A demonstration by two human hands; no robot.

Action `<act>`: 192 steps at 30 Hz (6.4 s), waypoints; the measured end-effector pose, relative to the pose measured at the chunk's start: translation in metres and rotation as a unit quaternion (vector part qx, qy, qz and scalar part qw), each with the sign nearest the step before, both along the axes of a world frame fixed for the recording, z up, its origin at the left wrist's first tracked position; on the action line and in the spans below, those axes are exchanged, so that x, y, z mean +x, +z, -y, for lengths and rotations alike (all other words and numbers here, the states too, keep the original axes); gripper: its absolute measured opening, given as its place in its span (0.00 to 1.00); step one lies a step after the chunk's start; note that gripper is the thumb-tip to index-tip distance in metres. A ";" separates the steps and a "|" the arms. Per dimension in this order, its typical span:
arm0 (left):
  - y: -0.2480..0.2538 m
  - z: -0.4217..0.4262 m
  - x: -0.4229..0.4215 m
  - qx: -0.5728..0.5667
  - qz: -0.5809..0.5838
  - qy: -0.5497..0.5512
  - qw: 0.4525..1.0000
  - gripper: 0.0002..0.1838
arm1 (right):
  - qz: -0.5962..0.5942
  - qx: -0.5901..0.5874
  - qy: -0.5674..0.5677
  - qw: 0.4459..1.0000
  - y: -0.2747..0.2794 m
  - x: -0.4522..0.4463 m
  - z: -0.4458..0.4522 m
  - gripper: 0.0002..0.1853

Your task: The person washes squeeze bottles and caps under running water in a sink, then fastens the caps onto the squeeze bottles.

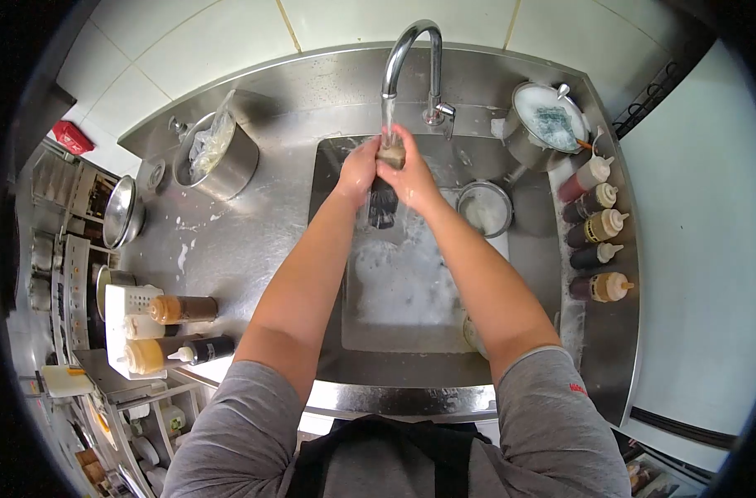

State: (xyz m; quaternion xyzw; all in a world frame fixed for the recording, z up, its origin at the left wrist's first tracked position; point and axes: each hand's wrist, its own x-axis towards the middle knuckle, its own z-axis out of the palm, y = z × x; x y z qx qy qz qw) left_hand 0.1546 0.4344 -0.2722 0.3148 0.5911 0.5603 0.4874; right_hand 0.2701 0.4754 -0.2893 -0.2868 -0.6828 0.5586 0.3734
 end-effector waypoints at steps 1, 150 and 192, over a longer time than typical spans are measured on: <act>-0.007 -0.004 0.004 0.011 0.090 0.042 0.995 0.25 | -0.040 -0.062 -0.002 0.997 0.003 -0.003 -0.003 0.38; -0.067 0.333 -0.093 0.209 -0.177 0.256 0.927 0.29 | 0.371 0.290 0.139 0.871 0.083 -0.140 0.307 0.26; -0.036 0.159 -0.008 -0.279 -0.580 0.037 0.764 0.46 | 0.106 0.112 0.046 0.987 0.021 0.040 0.040 0.35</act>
